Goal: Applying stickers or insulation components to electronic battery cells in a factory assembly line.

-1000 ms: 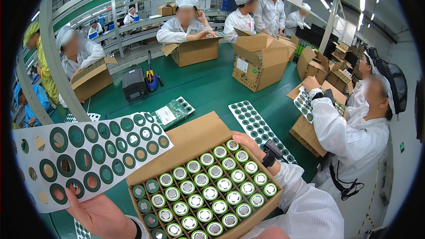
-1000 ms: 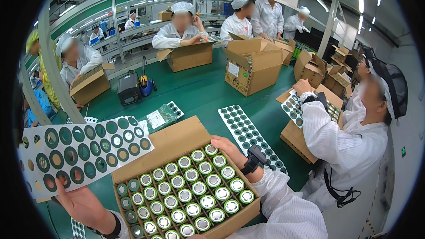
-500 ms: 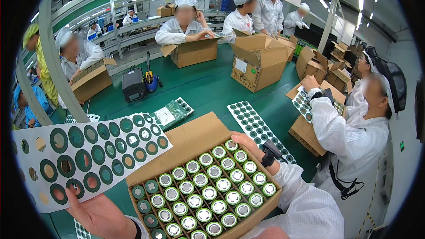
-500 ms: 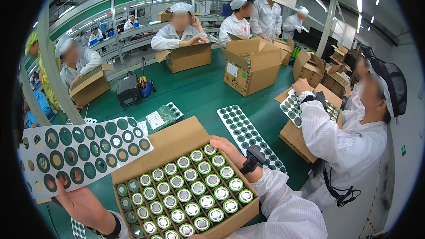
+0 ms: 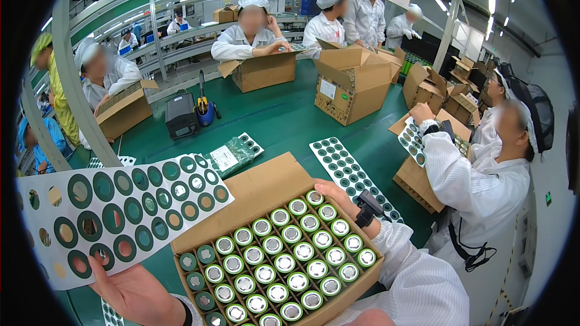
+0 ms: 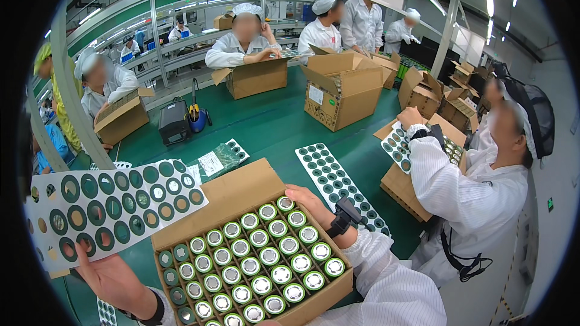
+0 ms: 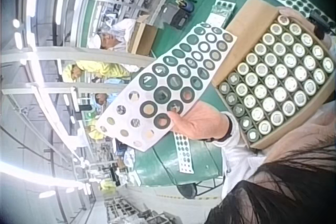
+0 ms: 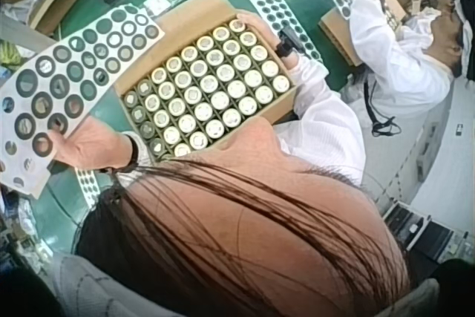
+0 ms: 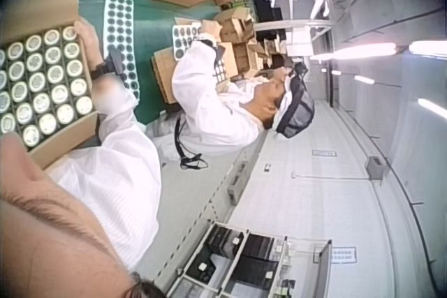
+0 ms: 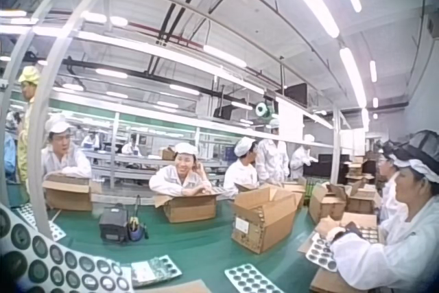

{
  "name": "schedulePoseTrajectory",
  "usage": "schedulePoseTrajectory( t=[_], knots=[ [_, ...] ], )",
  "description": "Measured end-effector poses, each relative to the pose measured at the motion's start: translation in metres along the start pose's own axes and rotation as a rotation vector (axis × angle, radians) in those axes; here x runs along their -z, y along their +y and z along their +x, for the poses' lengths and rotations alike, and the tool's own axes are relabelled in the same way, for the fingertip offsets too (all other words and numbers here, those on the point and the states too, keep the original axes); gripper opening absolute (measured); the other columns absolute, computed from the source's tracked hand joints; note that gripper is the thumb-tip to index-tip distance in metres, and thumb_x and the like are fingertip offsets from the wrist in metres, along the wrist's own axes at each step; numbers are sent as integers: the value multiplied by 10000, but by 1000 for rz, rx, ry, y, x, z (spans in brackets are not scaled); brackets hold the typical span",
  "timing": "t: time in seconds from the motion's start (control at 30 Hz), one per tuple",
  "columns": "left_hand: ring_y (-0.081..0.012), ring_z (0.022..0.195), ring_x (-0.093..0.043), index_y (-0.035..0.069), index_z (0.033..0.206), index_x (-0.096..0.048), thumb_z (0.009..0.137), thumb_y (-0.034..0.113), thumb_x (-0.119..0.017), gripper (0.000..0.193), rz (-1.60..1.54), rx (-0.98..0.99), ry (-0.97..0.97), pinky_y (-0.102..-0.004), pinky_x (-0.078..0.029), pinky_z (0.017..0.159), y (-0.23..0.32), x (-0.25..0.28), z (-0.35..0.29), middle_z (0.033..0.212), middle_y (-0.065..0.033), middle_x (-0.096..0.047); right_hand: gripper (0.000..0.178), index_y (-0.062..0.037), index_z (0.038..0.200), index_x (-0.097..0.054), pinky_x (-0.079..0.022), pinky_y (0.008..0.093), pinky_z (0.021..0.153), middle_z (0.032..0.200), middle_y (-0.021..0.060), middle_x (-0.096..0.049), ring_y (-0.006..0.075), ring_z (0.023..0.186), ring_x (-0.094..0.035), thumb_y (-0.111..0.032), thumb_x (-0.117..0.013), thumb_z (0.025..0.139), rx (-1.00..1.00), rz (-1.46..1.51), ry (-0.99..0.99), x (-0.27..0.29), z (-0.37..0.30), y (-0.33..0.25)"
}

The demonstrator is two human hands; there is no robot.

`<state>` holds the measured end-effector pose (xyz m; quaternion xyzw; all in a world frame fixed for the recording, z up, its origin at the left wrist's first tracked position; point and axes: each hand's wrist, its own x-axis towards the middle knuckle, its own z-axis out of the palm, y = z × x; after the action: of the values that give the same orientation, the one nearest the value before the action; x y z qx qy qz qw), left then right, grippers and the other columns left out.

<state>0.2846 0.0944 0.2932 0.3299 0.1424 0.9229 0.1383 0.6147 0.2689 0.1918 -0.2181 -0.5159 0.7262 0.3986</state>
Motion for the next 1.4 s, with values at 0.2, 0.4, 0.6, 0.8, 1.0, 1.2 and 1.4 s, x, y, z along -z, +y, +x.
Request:
schedulePoseTrajectory(
  t=[0.2,0.4,0.6,0.8,1.0,1.2,1.4],
  knots=[
    [-201,1130,-462,20,1273,-418,943,96,-430,338,15,-26,60,-415,-376,952,1,-14,0,1236,-105,-487,468,59,1215,-480,-442,299,895,1162,143,-577,182,1009,-575,-291,-449,905,-4,11,-7,-2,3,-2],
    [-201,1134,-459,24,1267,-424,942,99,-438,334,19,-26,58,-410,-376,951,1,-12,1,1238,-107,-483,463,58,1205,-487,-446,301,891,1156,144,-579,183,1005,-576,-293,-451,906,7,4,-4,-1,2,0],
    [-202,1119,-466,24,1254,-434,944,97,-434,318,12,-14,20,-408,-383,937,3,-7,0,1206,-106,-497,461,59,1202,-488,-443,301,892,1151,141,-580,184,1004,-574,-295,-451,907,1,-3,9,-2,-1,-1],
    [-205,1119,-465,22,1244,-441,945,97,-429,308,20,-22,43,-410,-385,936,3,-12,-1,1204,-107,-497,467,61,1214,-478,-436,296,899,1160,141,-576,182,1014,-570,-291,-447,909,15,-26,3,-3,0,-3],
    [-206,1127,-462,23,1245,-441,943,95,-431,310,15,-28,58,-412,-384,938,2,-9,0,1231,-109,-487,473,62,1223,-472,-434,294,903,1169,143,-573,181,1019,-569,-292,-441,911,34,-42,-8,-1,1,-1],
    [-206,1132,-459,23,1242,-444,942,97,-433,309,-16,-7,2,-414,-378,944,4,-5,1,1232,-105,-490,467,58,1216,-478,-441,303,899,1163,140,-576,183,1020,-570,-293,-441,910,12,-20,-12,-3,0,-3],
    [-205,1137,-455,19,1255,-431,941,98,-434,323,-17,0,28,-413,-372,953,4,-3,1,1235,-108,-489,472,58,1216,-478,-440,306,902,1163,142,-576,185,1021,-572,-300,-445,911,14,-15,-9,-2,0,-2]
  ],
)
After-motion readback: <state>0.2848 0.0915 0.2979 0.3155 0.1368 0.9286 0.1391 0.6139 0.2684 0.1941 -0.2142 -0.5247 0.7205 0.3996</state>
